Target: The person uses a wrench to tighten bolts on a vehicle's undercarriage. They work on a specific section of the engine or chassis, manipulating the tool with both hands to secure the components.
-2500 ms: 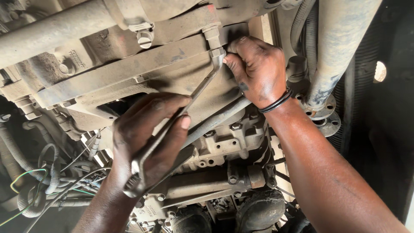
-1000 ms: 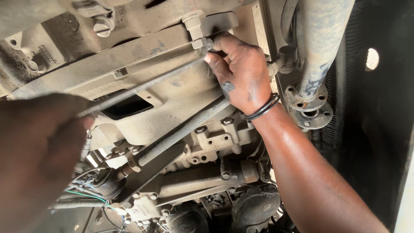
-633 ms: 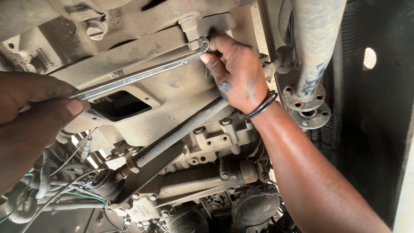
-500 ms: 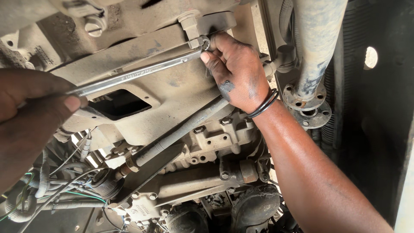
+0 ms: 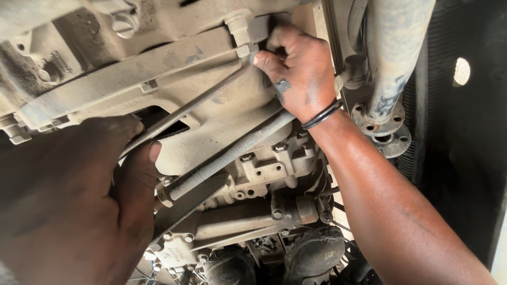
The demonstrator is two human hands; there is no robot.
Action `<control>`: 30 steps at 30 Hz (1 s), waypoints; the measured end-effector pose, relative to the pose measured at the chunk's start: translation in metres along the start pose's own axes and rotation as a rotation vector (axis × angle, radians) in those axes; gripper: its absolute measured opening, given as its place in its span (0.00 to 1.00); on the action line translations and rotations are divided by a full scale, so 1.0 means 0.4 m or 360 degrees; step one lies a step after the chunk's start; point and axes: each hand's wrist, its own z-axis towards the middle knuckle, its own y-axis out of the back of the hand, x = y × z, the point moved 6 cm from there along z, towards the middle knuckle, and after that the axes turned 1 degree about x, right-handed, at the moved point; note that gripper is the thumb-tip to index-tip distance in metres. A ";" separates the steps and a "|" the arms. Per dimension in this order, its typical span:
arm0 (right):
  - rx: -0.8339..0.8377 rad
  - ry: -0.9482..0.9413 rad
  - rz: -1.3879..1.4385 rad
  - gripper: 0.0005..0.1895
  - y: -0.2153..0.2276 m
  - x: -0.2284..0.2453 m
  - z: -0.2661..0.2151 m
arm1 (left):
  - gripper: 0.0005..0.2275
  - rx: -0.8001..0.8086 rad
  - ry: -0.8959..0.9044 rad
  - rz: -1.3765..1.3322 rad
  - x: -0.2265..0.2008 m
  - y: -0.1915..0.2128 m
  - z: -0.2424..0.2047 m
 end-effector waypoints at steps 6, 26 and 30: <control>-0.0076 0.0008 0.0129 0.20 0.025 -0.009 0.008 | 0.06 -0.0436 0.0328 -0.0751 0.075 -0.054 -0.061; -0.0059 0.0446 -0.0456 0.10 0.089 0.302 -0.041 | 0.24 0.0247 0.1177 -0.1500 -0.025 -0.429 0.122; 0.0138 0.0516 -0.0239 0.07 0.085 0.420 -0.119 | 0.22 -0.0483 0.0575 -0.2177 -0.039 -0.392 0.145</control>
